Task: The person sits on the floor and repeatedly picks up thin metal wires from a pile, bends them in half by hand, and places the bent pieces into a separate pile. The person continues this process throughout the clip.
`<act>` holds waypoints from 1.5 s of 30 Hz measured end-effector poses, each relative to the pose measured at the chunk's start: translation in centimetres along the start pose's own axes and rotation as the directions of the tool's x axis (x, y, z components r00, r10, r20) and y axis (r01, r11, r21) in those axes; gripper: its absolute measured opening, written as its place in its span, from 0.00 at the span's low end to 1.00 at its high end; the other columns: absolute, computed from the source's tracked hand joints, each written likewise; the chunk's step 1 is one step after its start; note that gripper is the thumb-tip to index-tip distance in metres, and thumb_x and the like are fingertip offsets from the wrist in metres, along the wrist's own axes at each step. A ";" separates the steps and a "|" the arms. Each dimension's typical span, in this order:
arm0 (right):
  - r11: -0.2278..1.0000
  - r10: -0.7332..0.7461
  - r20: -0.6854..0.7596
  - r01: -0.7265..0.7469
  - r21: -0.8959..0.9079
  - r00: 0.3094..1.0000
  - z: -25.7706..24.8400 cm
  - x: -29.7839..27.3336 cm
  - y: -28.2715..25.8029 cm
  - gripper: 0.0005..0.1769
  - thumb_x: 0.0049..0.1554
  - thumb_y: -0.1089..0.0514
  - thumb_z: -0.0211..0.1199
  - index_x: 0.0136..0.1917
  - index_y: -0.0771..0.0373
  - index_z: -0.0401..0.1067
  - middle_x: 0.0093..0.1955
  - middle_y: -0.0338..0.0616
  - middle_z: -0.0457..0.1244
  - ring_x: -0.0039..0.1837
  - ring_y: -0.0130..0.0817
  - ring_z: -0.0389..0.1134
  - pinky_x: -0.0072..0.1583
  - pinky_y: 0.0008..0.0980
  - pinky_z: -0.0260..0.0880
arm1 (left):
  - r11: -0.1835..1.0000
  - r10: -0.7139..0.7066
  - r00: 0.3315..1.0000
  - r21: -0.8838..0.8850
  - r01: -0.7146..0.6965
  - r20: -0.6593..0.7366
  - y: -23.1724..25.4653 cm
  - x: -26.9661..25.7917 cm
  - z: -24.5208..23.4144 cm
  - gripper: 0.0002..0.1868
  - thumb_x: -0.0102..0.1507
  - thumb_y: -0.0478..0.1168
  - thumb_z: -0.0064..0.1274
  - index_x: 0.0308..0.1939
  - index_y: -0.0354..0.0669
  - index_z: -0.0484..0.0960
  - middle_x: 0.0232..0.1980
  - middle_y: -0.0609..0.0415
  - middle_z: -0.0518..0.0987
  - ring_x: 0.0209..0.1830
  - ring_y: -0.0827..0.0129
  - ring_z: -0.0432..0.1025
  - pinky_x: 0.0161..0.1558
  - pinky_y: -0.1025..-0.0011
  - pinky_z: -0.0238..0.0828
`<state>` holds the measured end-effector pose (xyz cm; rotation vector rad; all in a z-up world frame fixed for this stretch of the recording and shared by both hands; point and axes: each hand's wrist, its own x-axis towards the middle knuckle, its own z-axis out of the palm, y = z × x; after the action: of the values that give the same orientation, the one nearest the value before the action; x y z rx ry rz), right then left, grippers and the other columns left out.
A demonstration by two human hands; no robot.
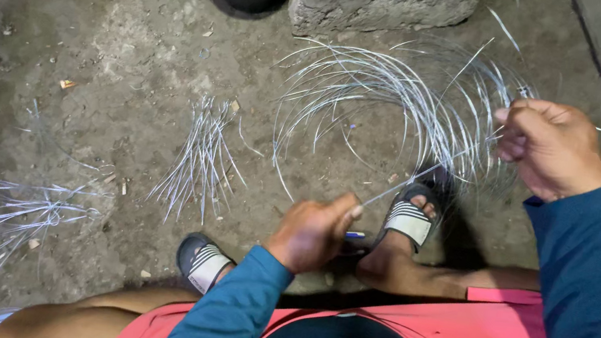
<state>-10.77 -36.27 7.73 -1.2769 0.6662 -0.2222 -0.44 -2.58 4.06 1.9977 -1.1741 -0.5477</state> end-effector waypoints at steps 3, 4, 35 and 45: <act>0.999 0.041 -0.060 -0.039 0.027 0.997 -0.7 1.1 0.1 0.08 0.64 0.65 0.59 0.41 0.62 0.72 0.32 0.33 0.55 0.34 0.23 0.53 0.41 0.27 0.59 | 0.984 0.135 0.991 -0.115 -0.133 0.009 -0.5 -0.1 0.8 0.06 0.70 0.41 0.44 0.49 0.47 0.69 0.27 0.42 0.76 0.28 0.41 0.73 0.30 0.46 0.64; 0.997 0.071 -0.083 -0.067 0.048 0.994 -0.7 1.3 0.6 0.07 0.62 0.64 0.58 0.43 0.63 0.75 0.31 0.33 0.54 0.34 0.23 0.53 0.40 0.27 0.60 | 0.992 0.102 0.995 -0.075 -0.101 0.011 -1.1 -0.2 1.2 0.06 0.69 0.42 0.44 0.48 0.47 0.71 0.26 0.42 0.77 0.28 0.41 0.73 0.30 0.45 0.64; 0.074 0.151 0.088 0.078 -0.994 0.985 4.7 8.7 25.9 0.33 0.54 0.51 0.63 0.72 0.58 0.67 0.74 0.58 0.60 0.74 0.52 0.61 0.73 0.42 0.64 | 0.543 -0.687 0.607 0.273 0.794 -0.399 -22.6 -5.5 -1.6 0.33 0.62 0.48 0.53 0.72 0.52 0.67 0.73 0.41 0.64 0.71 0.45 0.59 0.66 0.52 0.59; 0.176 0.031 -0.073 -0.077 -0.981 0.997 4.3 9.7 29.0 0.29 0.51 0.54 0.66 0.67 0.56 0.71 0.66 0.60 0.63 0.65 0.58 0.65 0.61 0.50 0.68 | 0.708 -0.604 0.773 0.317 0.631 -0.191 -17.9 -3.8 1.6 0.32 0.61 0.48 0.57 0.69 0.48 0.70 0.71 0.40 0.66 0.70 0.44 0.60 0.68 0.56 0.59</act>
<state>-6.57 -29.06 -22.01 -2.5572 0.9316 0.3731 6.53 5.55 -10.86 2.7358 -0.5423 -0.6006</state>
